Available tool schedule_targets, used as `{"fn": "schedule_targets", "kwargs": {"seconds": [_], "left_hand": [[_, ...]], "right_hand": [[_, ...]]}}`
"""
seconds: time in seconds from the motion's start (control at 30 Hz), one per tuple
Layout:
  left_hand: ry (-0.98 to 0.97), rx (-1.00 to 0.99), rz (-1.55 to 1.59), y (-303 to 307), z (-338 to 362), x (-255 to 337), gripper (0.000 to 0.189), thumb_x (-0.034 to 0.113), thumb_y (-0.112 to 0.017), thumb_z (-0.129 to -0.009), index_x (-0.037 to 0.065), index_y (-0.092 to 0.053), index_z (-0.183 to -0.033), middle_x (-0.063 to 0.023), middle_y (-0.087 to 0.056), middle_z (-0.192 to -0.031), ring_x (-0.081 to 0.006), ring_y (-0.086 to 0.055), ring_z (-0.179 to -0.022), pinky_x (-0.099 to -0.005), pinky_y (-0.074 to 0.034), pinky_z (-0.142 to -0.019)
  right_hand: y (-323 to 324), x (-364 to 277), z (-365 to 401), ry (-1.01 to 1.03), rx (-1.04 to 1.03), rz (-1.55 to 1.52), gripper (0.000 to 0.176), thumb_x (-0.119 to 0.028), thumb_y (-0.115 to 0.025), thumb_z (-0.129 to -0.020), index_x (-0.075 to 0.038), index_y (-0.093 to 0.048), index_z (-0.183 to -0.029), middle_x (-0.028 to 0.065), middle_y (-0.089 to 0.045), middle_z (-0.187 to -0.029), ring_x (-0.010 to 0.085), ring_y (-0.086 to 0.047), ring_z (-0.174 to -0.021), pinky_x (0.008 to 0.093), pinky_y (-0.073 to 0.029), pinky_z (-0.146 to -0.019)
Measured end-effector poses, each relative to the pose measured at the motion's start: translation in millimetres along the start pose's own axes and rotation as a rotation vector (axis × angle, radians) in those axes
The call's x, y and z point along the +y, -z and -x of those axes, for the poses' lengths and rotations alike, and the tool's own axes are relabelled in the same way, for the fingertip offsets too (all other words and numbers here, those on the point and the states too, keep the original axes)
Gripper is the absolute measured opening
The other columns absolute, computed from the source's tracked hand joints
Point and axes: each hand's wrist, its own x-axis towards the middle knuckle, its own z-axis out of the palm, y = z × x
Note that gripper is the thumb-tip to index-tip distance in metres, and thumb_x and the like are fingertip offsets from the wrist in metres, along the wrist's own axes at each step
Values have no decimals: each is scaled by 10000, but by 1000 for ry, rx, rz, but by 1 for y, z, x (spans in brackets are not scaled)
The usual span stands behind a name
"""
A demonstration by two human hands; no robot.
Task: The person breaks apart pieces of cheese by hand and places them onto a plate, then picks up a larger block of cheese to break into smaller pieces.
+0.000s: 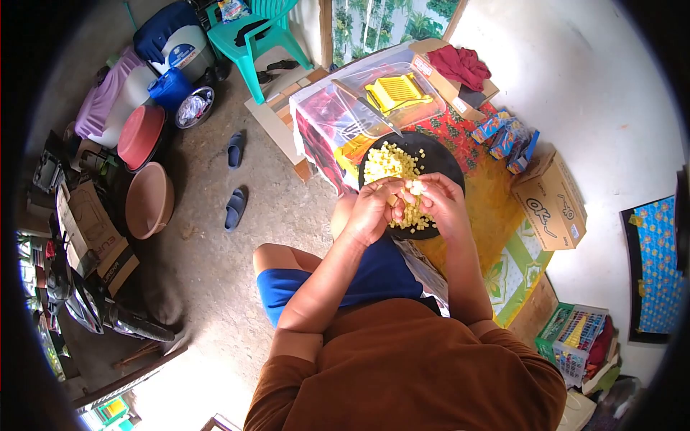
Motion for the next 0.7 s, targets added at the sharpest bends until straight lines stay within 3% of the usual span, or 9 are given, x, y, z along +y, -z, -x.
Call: {"fn": "schedule_targets", "kwargs": {"seconds": [0.13, 0.23, 0.7], "left_hand": [[4, 44, -22, 1, -2, -3, 175, 158, -583, -906, -13, -604, -941, -128, -633, -766, -136, -514, -497, -262, -442, -446], [22, 60, 3, -4, 0, 0, 175, 191, -599, -917, 17, -612, -903, -76, -621, -746, -106, -483, -507, -236, -414, -441], [3, 31, -216, -5, -4, -6, 177, 169, -703, -854, 9, -637, -889, -38, -609, -714, -87, -475, -490, -234, -400, -459]], "right_hand": [[2, -2, 2, -14, -14, -32, 154, -105, -629, -880, -9, -625, -1000, -27, -554, -753, 33, -463, -609, 205, -388, -543], [5, -1, 2, -55, -29, -105, 153, -110, -629, -883, -8, -623, -997, -31, -542, -740, 35, -464, -604, 204, -385, -542], [3, -7, 9, -19, -15, 97, 187, -141, -649, -881, -22, -626, -1024, -24, -568, -716, 37, -458, -571, 192, -367, -528]]}}
